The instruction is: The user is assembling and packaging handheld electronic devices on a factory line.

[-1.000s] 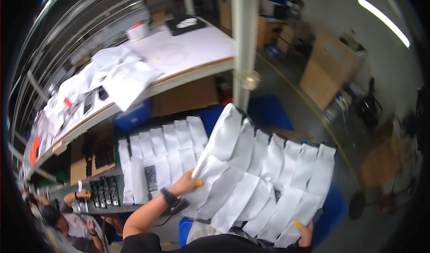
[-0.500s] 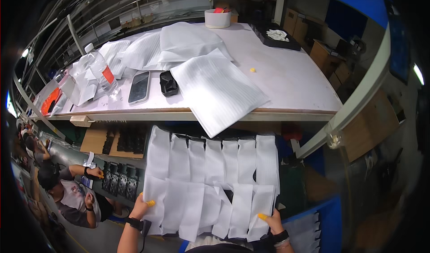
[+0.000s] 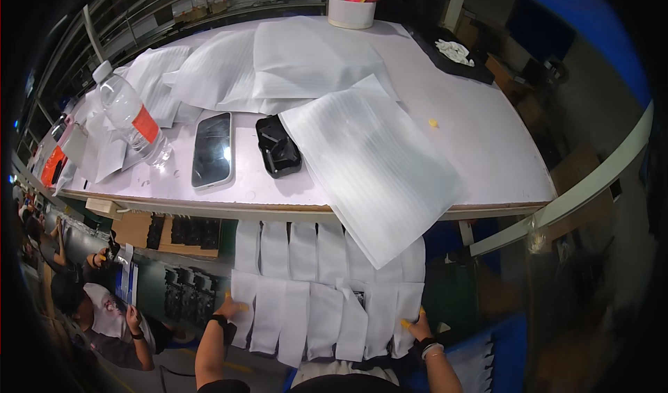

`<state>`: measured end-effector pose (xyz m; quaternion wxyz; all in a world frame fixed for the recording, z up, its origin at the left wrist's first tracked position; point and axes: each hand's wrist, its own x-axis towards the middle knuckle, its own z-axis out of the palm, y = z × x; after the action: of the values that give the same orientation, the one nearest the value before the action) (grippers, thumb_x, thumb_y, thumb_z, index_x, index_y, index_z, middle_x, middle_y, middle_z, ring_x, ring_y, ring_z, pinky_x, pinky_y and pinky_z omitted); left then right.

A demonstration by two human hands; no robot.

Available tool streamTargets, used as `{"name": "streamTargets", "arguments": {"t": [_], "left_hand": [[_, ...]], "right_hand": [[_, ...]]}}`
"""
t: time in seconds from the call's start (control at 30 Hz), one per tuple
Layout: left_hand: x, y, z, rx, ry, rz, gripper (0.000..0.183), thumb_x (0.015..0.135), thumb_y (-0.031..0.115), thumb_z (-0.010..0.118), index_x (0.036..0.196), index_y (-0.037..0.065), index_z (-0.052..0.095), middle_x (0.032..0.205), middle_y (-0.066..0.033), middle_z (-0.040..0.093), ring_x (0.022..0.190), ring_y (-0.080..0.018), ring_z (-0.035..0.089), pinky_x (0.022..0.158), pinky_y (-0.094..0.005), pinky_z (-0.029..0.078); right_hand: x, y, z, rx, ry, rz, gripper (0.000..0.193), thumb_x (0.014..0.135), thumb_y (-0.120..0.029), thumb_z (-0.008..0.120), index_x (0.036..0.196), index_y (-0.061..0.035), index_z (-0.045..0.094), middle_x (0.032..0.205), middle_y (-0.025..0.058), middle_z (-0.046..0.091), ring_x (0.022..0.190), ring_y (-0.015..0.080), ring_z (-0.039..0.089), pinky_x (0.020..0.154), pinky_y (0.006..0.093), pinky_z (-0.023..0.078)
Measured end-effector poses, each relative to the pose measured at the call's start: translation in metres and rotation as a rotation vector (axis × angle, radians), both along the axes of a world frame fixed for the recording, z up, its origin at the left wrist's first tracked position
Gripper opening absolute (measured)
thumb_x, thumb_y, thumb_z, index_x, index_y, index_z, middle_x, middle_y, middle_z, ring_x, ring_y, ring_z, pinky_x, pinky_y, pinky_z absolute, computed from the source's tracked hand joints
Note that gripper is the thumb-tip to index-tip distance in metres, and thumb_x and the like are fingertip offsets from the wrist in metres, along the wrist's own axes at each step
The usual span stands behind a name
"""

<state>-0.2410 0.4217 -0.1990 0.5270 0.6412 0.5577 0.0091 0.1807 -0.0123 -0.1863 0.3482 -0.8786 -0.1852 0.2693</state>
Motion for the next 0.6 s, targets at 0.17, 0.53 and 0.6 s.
{"name": "streamTargets", "arguments": {"t": [0.17, 0.53, 0.6], "left_hand": [[0.032, 0.005, 0.0, -0.319, 0.056, 0.091, 0.048, 0.06, 0.005, 0.057, 0.105, -0.004, 0.046, 0.089, -0.0118, 0.056, 0.085, -0.0236, 0.054, 0.073, -0.0315, 0.043], [0.025, -0.009, -0.006, -0.342, -0.06, 0.051, 0.037, 0.066, 0.009, 0.053, 0.102, 0.0, 0.05, 0.086, -0.0105, 0.056, 0.078, -0.0234, 0.055, 0.067, -0.0327, 0.045], [0.032, 0.006, 0.0, -0.401, -0.024, -0.072, 0.051, 0.064, 0.014, 0.062, 0.11, -0.002, 0.045, 0.099, -0.0164, 0.053, 0.093, -0.0297, 0.051, 0.078, -0.0381, 0.044]], "right_hand": [[0.003, 0.013, 0.019, -0.044, 0.374, -0.154, 0.079, 0.066, -0.022, 0.068, 0.126, 0.0013, 0.023, 0.12, 0.0183, 0.043, 0.112, 0.0276, 0.043, 0.093, 0.032, 0.035], [0.012, 0.017, 0.04, -0.03, 0.272, -0.067, 0.078, 0.066, -0.021, 0.067, 0.128, 0.0021, 0.024, 0.123, 0.0198, 0.039, 0.115, 0.0293, 0.039, 0.095, 0.034, 0.032], [0.017, -0.006, 0.032, -0.03, 0.204, -0.144, 0.079, 0.07, -0.023, 0.066, 0.13, -0.0006, 0.021, 0.125, 0.0189, 0.037, 0.116, 0.0275, 0.038, 0.095, 0.033, 0.032]]}}
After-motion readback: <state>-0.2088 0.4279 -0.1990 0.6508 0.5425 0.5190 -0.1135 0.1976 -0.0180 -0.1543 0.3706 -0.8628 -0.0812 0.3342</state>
